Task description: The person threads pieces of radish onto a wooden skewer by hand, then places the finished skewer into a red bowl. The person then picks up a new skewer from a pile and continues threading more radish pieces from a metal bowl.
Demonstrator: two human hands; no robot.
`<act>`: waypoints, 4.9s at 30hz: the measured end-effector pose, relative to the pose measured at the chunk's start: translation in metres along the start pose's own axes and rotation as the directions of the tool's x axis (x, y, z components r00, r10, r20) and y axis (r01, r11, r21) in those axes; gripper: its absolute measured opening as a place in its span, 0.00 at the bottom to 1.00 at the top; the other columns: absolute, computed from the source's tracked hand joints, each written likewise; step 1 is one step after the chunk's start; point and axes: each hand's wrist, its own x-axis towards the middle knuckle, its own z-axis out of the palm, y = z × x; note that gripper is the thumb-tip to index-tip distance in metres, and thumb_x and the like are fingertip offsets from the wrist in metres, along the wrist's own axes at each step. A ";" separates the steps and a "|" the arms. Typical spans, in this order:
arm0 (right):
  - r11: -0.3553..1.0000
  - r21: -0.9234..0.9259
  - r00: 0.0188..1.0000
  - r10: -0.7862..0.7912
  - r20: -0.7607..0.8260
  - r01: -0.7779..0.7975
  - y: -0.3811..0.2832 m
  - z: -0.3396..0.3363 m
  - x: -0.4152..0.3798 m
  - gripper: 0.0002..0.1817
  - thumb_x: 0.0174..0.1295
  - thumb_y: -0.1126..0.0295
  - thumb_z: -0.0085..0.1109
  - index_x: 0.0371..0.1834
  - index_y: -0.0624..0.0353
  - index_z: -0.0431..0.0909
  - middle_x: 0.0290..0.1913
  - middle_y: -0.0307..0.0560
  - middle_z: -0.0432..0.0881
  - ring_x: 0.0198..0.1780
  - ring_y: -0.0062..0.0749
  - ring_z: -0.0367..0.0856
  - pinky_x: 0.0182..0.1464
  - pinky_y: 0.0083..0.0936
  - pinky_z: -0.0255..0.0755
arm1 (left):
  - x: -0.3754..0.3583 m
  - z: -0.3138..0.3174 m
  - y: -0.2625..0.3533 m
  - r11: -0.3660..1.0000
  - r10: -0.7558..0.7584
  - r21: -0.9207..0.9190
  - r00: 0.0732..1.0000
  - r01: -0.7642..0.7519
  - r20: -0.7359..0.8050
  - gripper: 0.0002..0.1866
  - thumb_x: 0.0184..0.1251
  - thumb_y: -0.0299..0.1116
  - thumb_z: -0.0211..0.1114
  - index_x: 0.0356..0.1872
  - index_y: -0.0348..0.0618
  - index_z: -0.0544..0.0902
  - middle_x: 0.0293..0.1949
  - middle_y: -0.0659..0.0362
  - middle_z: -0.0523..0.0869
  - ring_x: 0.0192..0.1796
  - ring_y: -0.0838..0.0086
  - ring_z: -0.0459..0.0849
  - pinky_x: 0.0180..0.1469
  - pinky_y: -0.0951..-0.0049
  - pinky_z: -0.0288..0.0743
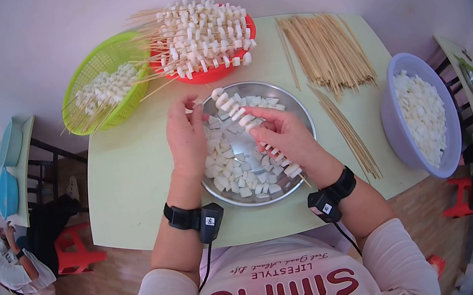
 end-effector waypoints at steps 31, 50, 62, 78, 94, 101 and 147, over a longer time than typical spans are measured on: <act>0.984 -0.172 0.997 -0.030 0.076 0.042 0.003 0.005 -0.003 0.25 0.66 0.70 0.60 0.68 0.53 0.72 0.28 0.28 0.77 0.26 0.09 0.72 0.25 0.11 0.66 | 0.006 0.000 -0.014 0.945 0.020 -0.323 0.997 -0.045 -0.081 0.09 0.68 0.20 0.62 0.46 0.34 0.75 0.39 0.60 0.80 0.41 0.80 0.80 0.47 0.80 0.77; 0.983 -0.182 0.997 -0.028 0.070 0.040 0.001 0.006 -0.004 0.25 0.66 0.71 0.60 0.67 0.53 0.72 0.27 0.28 0.76 0.26 0.09 0.72 0.25 0.11 0.66 | 0.005 -0.001 -0.008 0.940 0.021 -0.338 0.996 -0.047 -0.082 0.09 0.66 0.19 0.62 0.46 0.33 0.75 0.40 0.58 0.80 0.41 0.79 0.81 0.47 0.79 0.79; 0.979 -0.200 0.998 -0.011 0.065 0.024 0.002 0.006 -0.004 0.25 0.66 0.70 0.60 0.67 0.53 0.72 0.27 0.28 0.76 0.26 0.09 0.72 0.25 0.12 0.65 | 0.005 0.000 -0.009 0.954 0.022 -0.296 0.995 -0.049 -0.094 0.09 0.65 0.19 0.63 0.45 0.33 0.76 0.39 0.59 0.80 0.41 0.80 0.81 0.46 0.79 0.79; 0.980 -0.194 0.998 -0.019 0.059 0.030 0.003 0.005 -0.004 0.25 0.65 0.70 0.61 0.67 0.54 0.72 0.28 0.29 0.76 0.26 0.09 0.72 0.25 0.12 0.65 | 0.004 -0.002 -0.009 0.987 0.112 -0.108 0.992 -0.118 -0.062 0.09 0.63 0.18 0.63 0.44 0.33 0.78 0.38 0.62 0.82 0.40 0.81 0.80 0.46 0.80 0.76; 0.991 -0.120 0.997 0.060 0.049 -0.053 -0.001 0.000 -0.003 0.25 0.65 0.70 0.60 0.68 0.53 0.72 0.26 0.30 0.77 0.25 0.10 0.73 0.24 0.12 0.65 | 0.004 0.000 -0.008 0.962 0.072 -0.265 0.997 -0.073 -0.015 0.08 0.59 0.20 0.67 0.40 0.34 0.81 0.32 0.61 0.84 0.34 0.81 0.82 0.40 0.80 0.76; 0.980 -0.195 0.999 -0.041 0.025 0.046 0.002 0.004 -0.003 0.26 0.65 0.70 0.60 0.68 0.52 0.72 0.26 0.28 0.75 0.26 0.10 0.70 0.28 0.12 0.66 | 0.002 0.002 -0.009 0.980 0.094 -0.174 0.995 -0.099 -0.038 0.09 0.58 0.20 0.68 0.41 0.35 0.81 0.32 0.59 0.85 0.35 0.79 0.82 0.41 0.78 0.77; 0.904 -0.368 0.974 -0.228 0.016 0.218 0.019 0.004 -0.001 0.25 0.64 0.68 0.62 0.66 0.55 0.73 0.25 0.33 0.79 0.24 0.10 0.73 0.25 0.13 0.66 | -0.003 -0.001 0.008 0.961 0.276 0.040 0.948 -0.273 -0.156 0.07 0.54 0.20 0.68 0.34 0.38 0.81 0.32 0.53 0.85 0.34 0.62 0.85 0.41 0.70 0.79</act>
